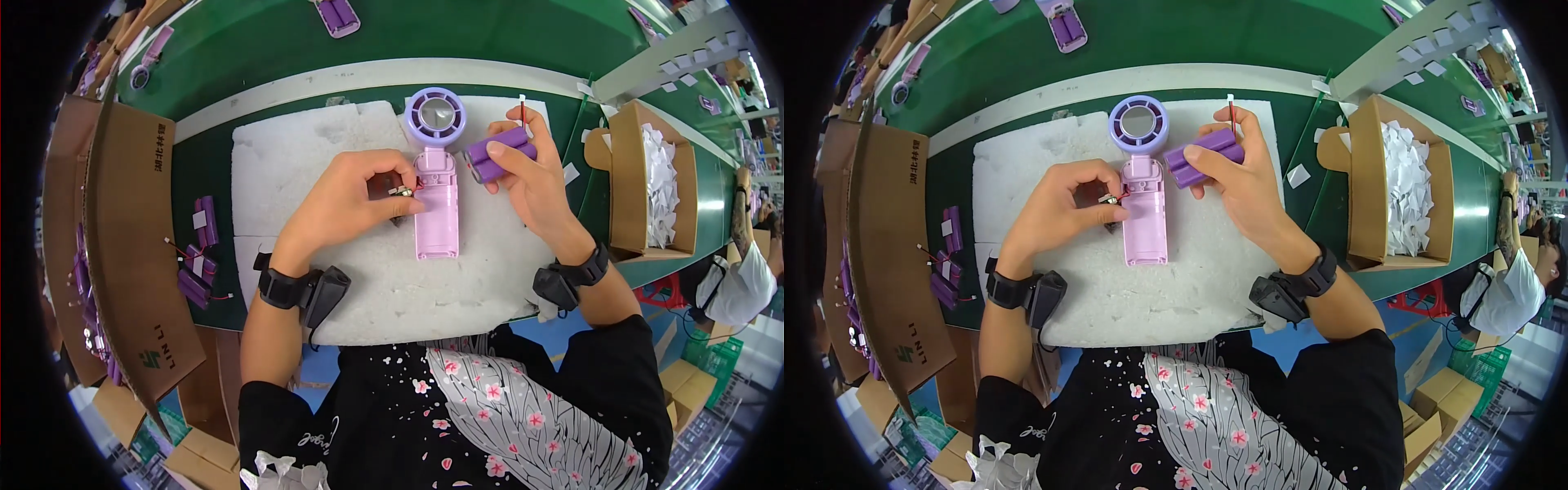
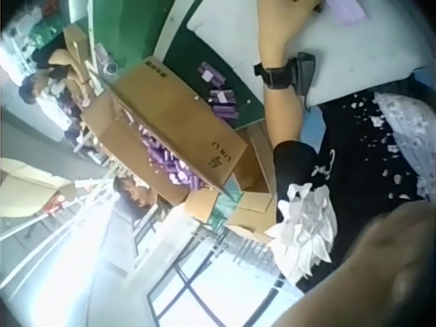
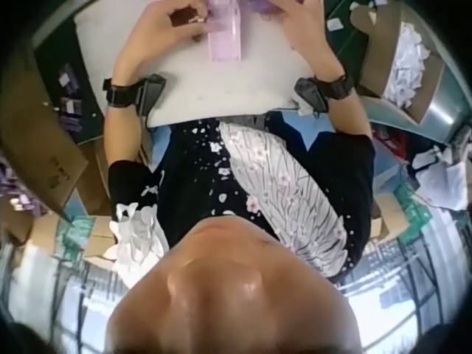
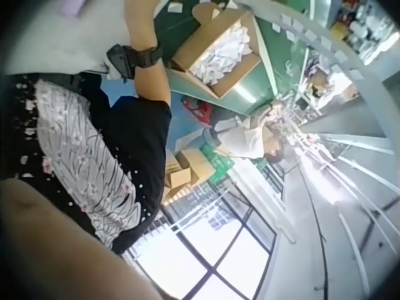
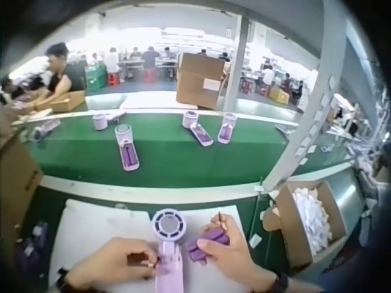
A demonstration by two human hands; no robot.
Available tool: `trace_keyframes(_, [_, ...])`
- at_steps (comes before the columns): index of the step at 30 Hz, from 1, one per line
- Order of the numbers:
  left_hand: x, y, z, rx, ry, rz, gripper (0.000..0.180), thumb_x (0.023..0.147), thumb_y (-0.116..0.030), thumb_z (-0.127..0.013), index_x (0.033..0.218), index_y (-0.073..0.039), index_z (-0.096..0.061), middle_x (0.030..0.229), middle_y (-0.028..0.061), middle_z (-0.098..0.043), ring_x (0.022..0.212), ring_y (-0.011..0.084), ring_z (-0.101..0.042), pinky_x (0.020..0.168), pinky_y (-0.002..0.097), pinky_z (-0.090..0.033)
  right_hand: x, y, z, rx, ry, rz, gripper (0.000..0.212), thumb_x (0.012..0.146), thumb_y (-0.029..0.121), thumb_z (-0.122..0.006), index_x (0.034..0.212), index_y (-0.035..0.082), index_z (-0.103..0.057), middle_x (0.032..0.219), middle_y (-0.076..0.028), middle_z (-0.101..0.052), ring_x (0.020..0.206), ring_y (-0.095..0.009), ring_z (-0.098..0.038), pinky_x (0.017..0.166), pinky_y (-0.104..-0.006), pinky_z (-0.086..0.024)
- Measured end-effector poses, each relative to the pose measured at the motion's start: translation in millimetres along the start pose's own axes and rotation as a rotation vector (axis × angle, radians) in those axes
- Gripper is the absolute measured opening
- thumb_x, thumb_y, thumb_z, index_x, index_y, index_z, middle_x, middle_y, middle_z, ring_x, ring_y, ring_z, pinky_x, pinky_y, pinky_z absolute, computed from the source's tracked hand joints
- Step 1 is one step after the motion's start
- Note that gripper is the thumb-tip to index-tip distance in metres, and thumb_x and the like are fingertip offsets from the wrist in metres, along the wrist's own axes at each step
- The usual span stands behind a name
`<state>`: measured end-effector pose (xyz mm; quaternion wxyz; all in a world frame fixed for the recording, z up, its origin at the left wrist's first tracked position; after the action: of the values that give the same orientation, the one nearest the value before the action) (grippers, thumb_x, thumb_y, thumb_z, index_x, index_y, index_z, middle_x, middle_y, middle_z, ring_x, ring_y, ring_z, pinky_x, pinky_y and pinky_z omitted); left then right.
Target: The person assembles handheld fans by connecting battery packs to circuit boards, pressing the batteries into the handles, and testing the fans. They repeat this process for several fans, placing each completed unit onto a conveyor belt.
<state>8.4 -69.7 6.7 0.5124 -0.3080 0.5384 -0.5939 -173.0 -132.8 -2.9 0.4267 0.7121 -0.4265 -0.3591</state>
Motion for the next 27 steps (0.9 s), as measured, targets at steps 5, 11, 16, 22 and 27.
trace_keyframes(5, [-0.6, -0.5, -2.1, -0.022, -0.002, 0.009, 0.018, 0.078, 0.002, -0.074, 0.086, -0.002, -0.058, 0.087, -0.0001, -0.06, 0.077, 0.008, -0.053, 0.07, 0.0234, -0.046, -1.1, -0.3, -1.5, -0.139, 0.008, -0.088, 0.051, 0.086, 0.011, -0.068, 0.13, 0.003, -0.043, 0.107, -0.01, -0.059, 0.088, -0.018, -0.06, 0.063, -0.0291, -0.047])
trace_keyframes(11, [-2.5, -15.1, -6.9, 0.084, -0.082, -0.12, 0.018, 0.077, -0.005, -0.073, 0.086, -0.002, -0.058, 0.082, 0.0031, -0.06, 0.07, 0.0114, -0.053, 0.062, 0.0253, -0.044, 3.5, -3.5, -4.2, 0.149, 0.127, -0.173, 0.052, 0.083, 0.008, -0.07, 0.128, 0.004, -0.044, 0.099, -0.007, -0.057, 0.086, -0.014, -0.055, 0.074, -0.0279, -0.043])
trace_keyframes(16, [-2.1, -15.4, -9.6, 0.081, -0.076, -0.13, 0.018, 0.077, -0.001, -0.072, 0.086, -0.002, -0.057, 0.084, 0.0021, -0.059, 0.073, 0.0098, -0.052, 0.064, 0.0231, -0.042, 0.4, -1.9, -7.2, 0.087, 0.217, -0.063, 0.033, 0.077, -0.001, -0.072, 0.099, 0.006, -0.048, 0.091, -0.007, -0.057, 0.081, -0.014, -0.053, 0.074, -0.0268, -0.042])
trace_keyframes(22, [-1.5, -14.9, -11.8, 0.078, -0.053, -0.112, 0.018, 0.077, -0.002, -0.072, 0.088, -0.002, -0.058, 0.084, 0.0035, -0.06, 0.072, 0.0105, -0.054, 0.063, 0.0243, -0.043, -27.0, 25.6, -54.2, -0.843, 0.406, 0.516, 0.036, 0.069, -0.008, -0.074, 0.079, 0.007, -0.043, 0.089, -0.009, -0.063, 0.076, -0.02, -0.056, 0.068, -0.0296, -0.046])
trace_keyframes(27, [0.0, -16.1, -13.6, 0.122, -0.076, -0.158, 0.018, 0.078, -0.002, -0.073, 0.09, -0.001, -0.059, 0.082, 0.0046, -0.061, 0.072, 0.0107, -0.055, 0.063, 0.0254, -0.044, -35.6, 25.5, -70.3, -1.082, 0.406, 0.833, 0.035, 0.063, -0.008, -0.077, 0.077, 0.006, -0.047, 0.089, -0.01, -0.068, 0.076, -0.024, -0.058, 0.065, -0.0318, -0.048])
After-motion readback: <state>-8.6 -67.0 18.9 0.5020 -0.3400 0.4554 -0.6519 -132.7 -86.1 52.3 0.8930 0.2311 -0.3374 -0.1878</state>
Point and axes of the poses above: each hand's wrist, its own x-axis towards the middle knuckle, its own z-axis out of the back of the hand, y = z × x, the point moved 8 cm from there along x, towards the middle knuckle
